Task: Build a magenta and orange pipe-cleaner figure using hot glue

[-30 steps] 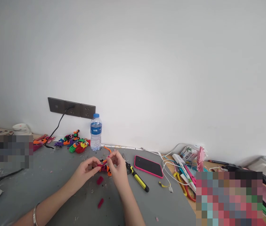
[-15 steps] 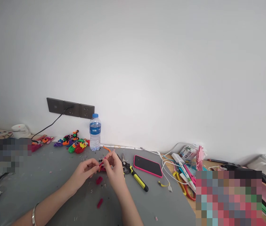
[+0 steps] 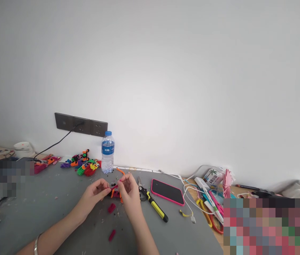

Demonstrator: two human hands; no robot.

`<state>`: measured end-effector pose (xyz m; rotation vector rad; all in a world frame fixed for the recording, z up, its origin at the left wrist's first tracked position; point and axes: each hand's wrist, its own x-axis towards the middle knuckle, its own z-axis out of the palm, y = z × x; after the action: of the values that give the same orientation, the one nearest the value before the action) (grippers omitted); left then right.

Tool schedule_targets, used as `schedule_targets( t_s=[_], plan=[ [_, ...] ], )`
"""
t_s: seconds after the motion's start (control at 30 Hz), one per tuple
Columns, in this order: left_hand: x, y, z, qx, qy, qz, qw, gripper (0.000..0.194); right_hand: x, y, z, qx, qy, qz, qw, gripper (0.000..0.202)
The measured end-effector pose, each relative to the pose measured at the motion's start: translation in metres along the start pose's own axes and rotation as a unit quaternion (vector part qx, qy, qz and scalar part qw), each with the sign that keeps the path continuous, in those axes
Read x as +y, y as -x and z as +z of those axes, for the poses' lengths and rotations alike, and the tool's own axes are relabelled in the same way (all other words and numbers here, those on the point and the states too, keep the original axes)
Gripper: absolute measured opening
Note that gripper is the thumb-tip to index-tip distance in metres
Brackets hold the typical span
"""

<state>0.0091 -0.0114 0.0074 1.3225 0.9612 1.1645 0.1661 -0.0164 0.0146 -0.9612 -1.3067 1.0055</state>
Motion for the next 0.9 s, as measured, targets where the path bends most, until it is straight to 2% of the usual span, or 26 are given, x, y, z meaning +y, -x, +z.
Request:
schedule_targets(
  t_s=[0.2,0.33,0.47,0.6,0.73,0.9],
  plan=[
    [-0.0005,0.0010,0.0003,-0.001,0.049,-0.008,0.999,0.024,0.0004,-0.0014,0.0001,-0.071,-0.019,0.059,0.996,0.030],
    [-0.0013,0.0006,0.0005,0.009,0.082,-0.004,0.997,0.024,0.0003,-0.0007,0.0009,-0.092,-0.022,0.089,0.991,0.032],
    [-0.0012,0.0002,0.0001,0.027,0.082,-0.005,0.996,0.022,0.0000,0.0017,0.0015,-0.115,0.024,0.099,0.988,0.028],
    [-0.0003,-0.0002,-0.0001,0.035,0.066,-0.011,0.997,0.022,0.0000,0.0009,0.0008,-0.108,0.013,0.094,0.990,0.028],
    [0.0003,0.0007,0.0001,-0.001,0.054,-0.024,0.998,0.021,0.0015,-0.0023,-0.0015,-0.086,-0.056,0.086,0.991,0.031],
    [-0.0004,0.0020,-0.0004,-0.052,0.056,-0.046,0.996,0.021,0.0016,-0.0018,-0.0041,-0.110,-0.089,0.103,0.984,0.028]
  ],
)
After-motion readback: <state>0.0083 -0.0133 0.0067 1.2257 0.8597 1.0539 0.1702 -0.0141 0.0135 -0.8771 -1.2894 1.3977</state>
